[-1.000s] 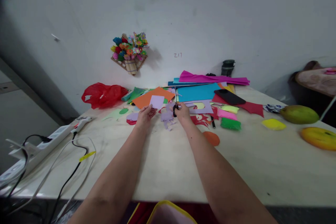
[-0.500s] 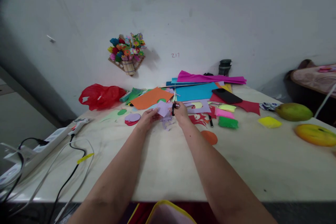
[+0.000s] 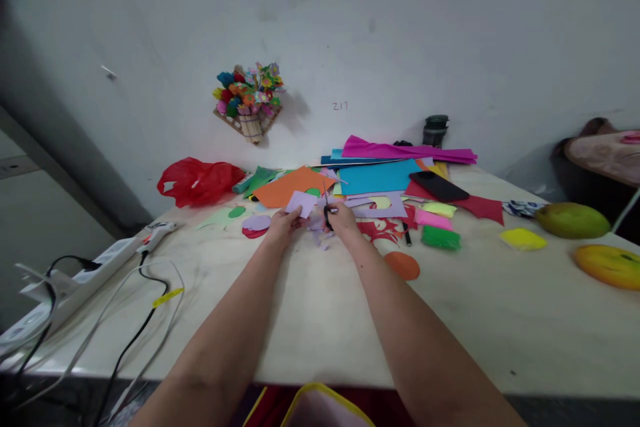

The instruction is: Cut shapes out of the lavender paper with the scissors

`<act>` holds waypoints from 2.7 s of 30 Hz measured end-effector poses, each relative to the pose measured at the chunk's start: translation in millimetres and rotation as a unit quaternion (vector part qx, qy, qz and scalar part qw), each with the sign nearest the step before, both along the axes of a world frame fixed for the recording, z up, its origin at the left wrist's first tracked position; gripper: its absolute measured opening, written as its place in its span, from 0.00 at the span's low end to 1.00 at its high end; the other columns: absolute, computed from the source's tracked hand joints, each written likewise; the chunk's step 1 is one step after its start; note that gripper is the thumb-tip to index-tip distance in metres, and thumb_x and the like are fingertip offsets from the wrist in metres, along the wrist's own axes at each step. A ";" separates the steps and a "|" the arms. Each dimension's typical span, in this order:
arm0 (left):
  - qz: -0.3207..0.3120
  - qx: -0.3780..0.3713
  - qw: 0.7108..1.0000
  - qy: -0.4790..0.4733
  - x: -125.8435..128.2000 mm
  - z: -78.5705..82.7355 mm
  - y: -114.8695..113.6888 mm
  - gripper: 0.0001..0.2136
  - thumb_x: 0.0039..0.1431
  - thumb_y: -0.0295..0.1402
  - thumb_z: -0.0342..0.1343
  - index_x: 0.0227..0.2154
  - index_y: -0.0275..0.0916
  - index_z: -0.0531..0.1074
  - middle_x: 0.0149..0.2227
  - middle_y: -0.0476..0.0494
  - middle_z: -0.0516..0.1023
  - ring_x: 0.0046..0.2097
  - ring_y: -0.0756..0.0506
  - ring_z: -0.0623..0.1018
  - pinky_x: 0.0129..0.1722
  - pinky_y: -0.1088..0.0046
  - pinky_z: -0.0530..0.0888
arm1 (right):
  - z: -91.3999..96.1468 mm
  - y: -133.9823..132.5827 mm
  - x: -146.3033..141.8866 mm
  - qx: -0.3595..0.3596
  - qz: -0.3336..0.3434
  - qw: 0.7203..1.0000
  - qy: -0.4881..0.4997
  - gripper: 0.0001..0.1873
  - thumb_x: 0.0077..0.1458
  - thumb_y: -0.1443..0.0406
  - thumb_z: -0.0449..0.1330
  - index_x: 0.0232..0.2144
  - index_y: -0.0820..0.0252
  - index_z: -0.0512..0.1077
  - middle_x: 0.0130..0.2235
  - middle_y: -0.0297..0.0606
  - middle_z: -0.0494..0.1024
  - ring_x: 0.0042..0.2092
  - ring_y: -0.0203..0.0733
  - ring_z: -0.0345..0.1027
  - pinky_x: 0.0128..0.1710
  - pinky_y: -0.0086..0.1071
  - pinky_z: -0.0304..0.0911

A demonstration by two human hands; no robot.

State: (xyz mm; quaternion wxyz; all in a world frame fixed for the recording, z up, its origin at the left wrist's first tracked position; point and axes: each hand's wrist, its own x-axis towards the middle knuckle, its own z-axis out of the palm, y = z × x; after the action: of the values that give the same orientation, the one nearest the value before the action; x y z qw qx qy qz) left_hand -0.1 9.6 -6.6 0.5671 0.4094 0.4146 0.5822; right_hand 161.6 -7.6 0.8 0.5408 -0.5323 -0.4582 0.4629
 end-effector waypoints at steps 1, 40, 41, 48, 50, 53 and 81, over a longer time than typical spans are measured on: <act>0.010 -0.005 1.000 -0.016 -0.2 0.4 0.5 0.14 0.45 0.33 0.73 0.31 0.33 0.75 0.24 0.44 0.80 0.26 0.46 0.81 0.27 0.74 0.73 | 1.2 -2.3 -0.1 -0.012 0.011 1.000 -0.013 0.08 0.50 0.67 0.66 0.30 0.57 0.69 0.14 0.27 0.70 0.16 0.35 0.62 0.16 0.26 0.59; 0.022 -0.035 0.995 -0.092 -0.8 5.1 -1.1 0.08 0.48 0.23 0.69 0.27 0.33 0.75 0.24 0.46 0.79 0.23 0.51 0.76 0.29 0.76 0.77 | -2.7 -11.7 7.7 0.007 0.167 0.985 -0.037 0.16 0.51 0.54 0.66 0.26 0.58 0.67 0.18 0.30 0.73 0.16 0.32 0.64 0.13 0.22 0.48; 0.020 -0.036 0.995 -0.092 -0.8 5.5 -1.5 0.08 0.48 0.23 0.69 0.27 0.33 0.75 0.24 0.46 0.79 0.23 0.51 0.76 0.29 0.76 0.77 | -2.5 -11.7 7.4 0.006 0.167 0.985 -0.038 0.16 0.52 0.54 0.66 0.26 0.58 0.67 0.18 0.30 0.73 0.16 0.32 0.64 0.13 0.22 0.48; 0.017 -0.040 0.995 -0.084 -0.3 8.3 -3.9 0.08 0.48 0.22 0.70 0.27 0.32 0.75 0.24 0.45 0.79 0.23 0.51 0.76 0.29 0.74 0.77 | -1.8 -12.1 6.1 0.004 0.157 0.987 -0.034 0.15 0.51 0.55 0.67 0.27 0.58 0.67 0.18 0.30 0.72 0.16 0.32 0.64 0.12 0.23 0.48; 0.019 -0.042 0.996 -0.082 0.0 8.7 -4.1 0.09 0.47 0.22 0.70 0.27 0.32 0.75 0.25 0.45 0.79 0.23 0.51 0.76 0.29 0.74 0.77 | -2.0 -12.4 6.5 0.010 0.155 0.987 -0.031 0.16 0.50 0.55 0.67 0.26 0.58 0.67 0.18 0.30 0.72 0.16 0.32 0.63 0.12 0.23 0.48; 0.018 -0.041 0.996 -0.081 0.1 8.2 -4.0 0.09 0.47 0.22 0.70 0.28 0.33 0.75 0.25 0.45 0.80 0.23 0.51 0.76 0.29 0.74 0.76 | -2.9 -12.1 6.9 0.012 0.158 0.987 -0.026 0.15 0.49 0.55 0.67 0.26 0.57 0.67 0.18 0.30 0.73 0.16 0.32 0.64 0.13 0.23 0.48; 0.010 -0.030 0.996 -0.084 -1.8 2.8 0.4 0.11 0.45 0.24 0.72 0.30 0.33 0.75 0.26 0.45 0.80 0.23 0.51 0.77 0.27 0.76 0.77 | -7.8 -9.3 8.1 0.017 0.170 0.985 -0.023 0.16 0.48 0.55 0.66 0.26 0.57 0.65 0.17 0.28 0.71 0.16 0.32 0.62 0.14 0.24 0.47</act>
State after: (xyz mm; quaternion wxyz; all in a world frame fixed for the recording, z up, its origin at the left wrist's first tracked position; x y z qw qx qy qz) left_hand -1.9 9.9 -3.8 0.6056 0.3379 0.3869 0.6078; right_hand 169.7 -16.9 -7.0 0.4523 -0.4482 -0.5622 0.5278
